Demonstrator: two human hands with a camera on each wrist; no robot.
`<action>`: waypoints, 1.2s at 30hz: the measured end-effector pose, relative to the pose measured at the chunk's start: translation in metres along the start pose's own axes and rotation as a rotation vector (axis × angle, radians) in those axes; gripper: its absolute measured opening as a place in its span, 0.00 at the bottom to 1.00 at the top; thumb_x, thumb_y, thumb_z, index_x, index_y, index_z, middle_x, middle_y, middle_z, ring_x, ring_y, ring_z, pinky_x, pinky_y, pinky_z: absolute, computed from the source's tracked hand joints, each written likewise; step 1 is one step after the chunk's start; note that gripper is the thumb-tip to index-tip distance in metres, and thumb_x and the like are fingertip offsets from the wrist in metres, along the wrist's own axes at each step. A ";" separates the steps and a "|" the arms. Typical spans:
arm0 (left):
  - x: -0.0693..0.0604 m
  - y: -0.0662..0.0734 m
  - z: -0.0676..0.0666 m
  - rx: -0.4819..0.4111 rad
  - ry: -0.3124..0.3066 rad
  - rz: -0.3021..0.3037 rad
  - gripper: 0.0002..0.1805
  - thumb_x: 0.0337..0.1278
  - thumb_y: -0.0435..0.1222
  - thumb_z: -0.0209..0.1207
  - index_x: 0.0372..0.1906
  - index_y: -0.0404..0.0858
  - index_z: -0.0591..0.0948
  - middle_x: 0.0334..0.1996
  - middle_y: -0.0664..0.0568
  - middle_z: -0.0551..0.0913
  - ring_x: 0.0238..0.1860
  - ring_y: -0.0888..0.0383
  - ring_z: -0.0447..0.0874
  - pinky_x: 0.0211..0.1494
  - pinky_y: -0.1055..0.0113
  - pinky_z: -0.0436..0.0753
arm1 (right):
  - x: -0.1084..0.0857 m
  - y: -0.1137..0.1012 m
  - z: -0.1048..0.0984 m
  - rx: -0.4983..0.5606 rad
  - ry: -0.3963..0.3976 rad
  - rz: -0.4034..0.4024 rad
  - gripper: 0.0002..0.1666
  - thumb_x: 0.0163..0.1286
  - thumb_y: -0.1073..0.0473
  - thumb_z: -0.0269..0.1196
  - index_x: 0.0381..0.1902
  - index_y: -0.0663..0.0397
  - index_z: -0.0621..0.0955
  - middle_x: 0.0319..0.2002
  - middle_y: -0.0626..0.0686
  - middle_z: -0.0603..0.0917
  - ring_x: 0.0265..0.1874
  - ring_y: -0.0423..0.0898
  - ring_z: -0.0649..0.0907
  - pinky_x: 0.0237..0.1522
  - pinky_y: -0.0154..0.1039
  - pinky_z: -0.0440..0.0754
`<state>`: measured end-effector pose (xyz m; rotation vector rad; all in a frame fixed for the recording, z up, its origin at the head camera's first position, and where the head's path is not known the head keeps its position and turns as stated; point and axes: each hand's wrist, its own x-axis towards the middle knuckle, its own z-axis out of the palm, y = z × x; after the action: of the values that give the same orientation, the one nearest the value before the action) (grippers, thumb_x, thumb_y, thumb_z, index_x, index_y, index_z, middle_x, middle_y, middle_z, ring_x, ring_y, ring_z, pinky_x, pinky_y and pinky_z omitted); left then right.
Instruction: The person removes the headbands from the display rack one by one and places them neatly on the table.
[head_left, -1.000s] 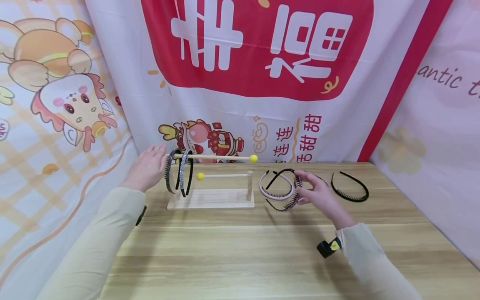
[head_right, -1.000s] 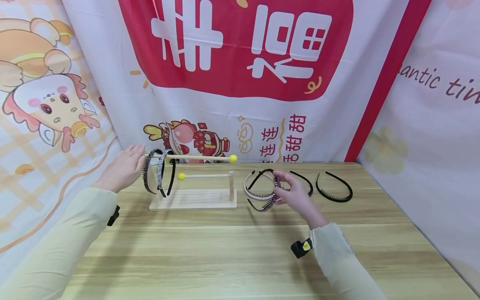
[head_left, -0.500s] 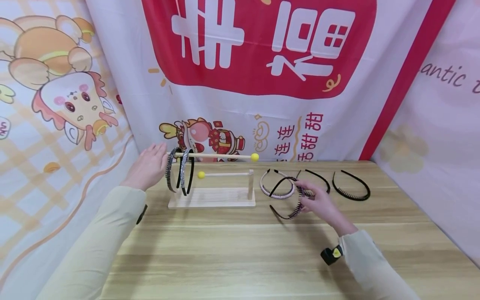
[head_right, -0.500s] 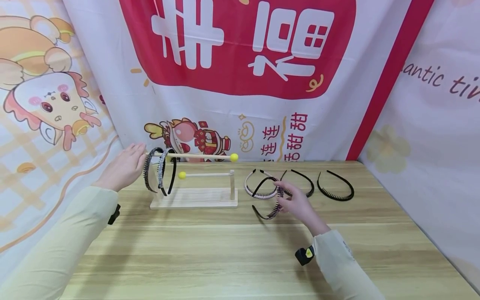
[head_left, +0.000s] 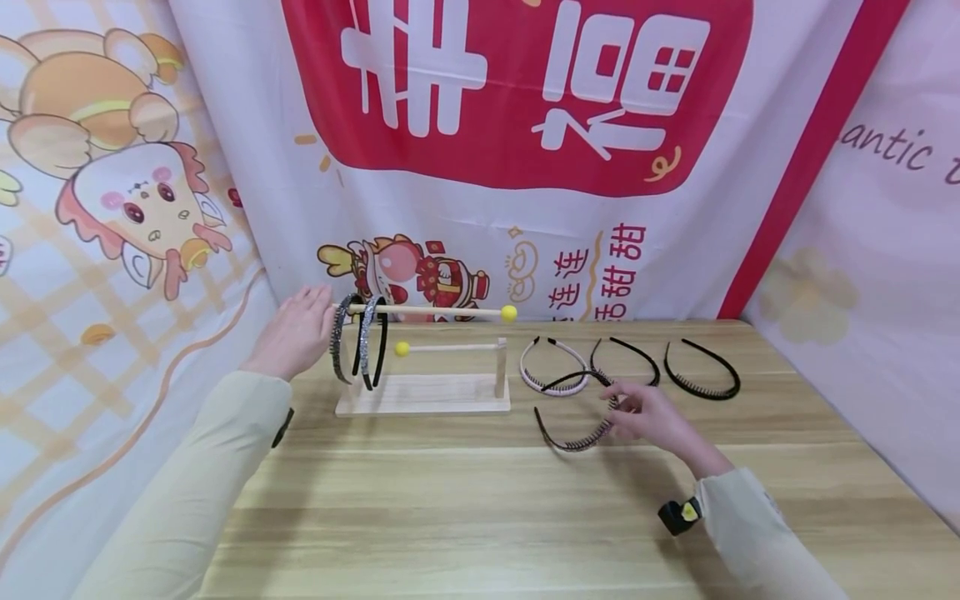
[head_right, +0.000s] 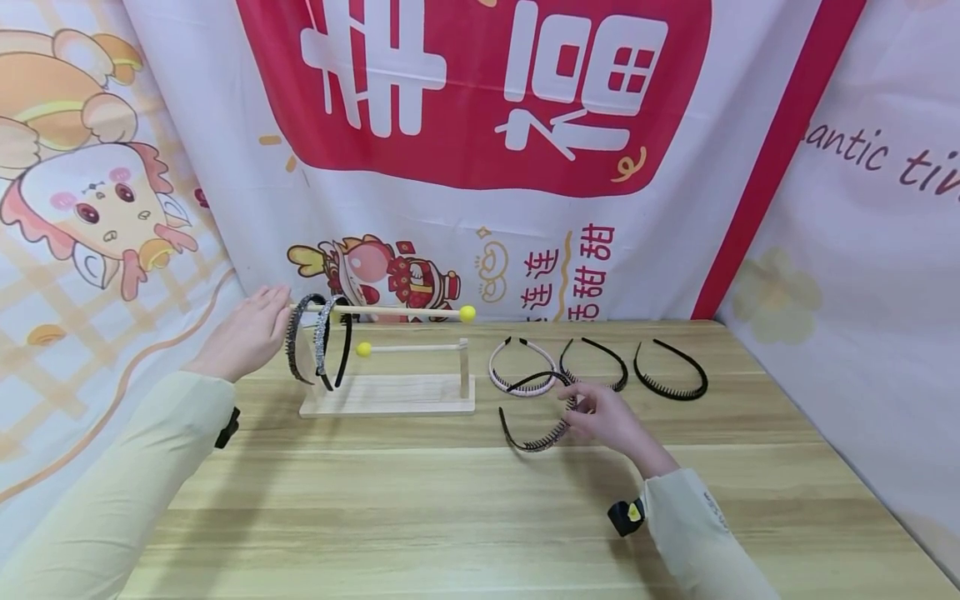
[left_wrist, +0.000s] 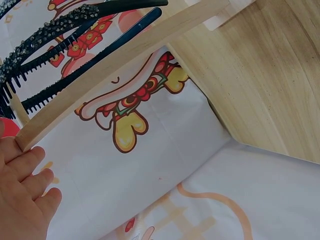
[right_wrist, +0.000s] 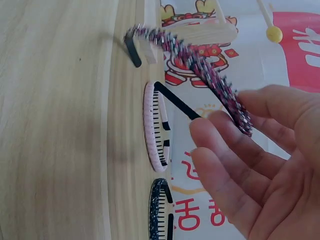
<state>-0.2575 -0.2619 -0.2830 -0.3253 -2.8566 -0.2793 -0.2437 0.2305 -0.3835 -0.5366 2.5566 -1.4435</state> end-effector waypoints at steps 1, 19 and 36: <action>0.000 0.000 0.000 -0.001 0.002 0.003 0.28 0.72 0.39 0.30 0.66 0.22 0.52 0.66 0.28 0.52 0.66 0.33 0.44 0.69 0.46 0.42 | -0.001 0.001 0.000 -0.004 -0.018 0.011 0.16 0.62 0.66 0.61 0.48 0.64 0.76 0.27 0.60 0.80 0.25 0.60 0.81 0.27 0.49 0.83; 0.000 0.000 0.000 0.007 0.005 0.008 0.28 0.72 0.40 0.29 0.66 0.22 0.52 0.65 0.28 0.53 0.66 0.33 0.45 0.68 0.45 0.43 | -0.018 0.014 0.022 0.034 -0.357 0.156 0.07 0.64 0.63 0.60 0.33 0.63 0.76 0.21 0.60 0.82 0.19 0.54 0.82 0.22 0.44 0.83; -0.001 0.000 0.001 0.003 -0.007 0.000 0.29 0.72 0.41 0.28 0.67 0.22 0.51 0.66 0.29 0.51 0.67 0.34 0.43 0.69 0.46 0.42 | -0.020 0.019 0.035 -0.004 -0.342 0.189 0.07 0.62 0.61 0.62 0.29 0.61 0.78 0.19 0.57 0.81 0.15 0.47 0.80 0.18 0.39 0.81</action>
<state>-0.2569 -0.2619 -0.2837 -0.3265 -2.8640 -0.2742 -0.2186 0.2191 -0.4184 -0.4795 2.2735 -1.1701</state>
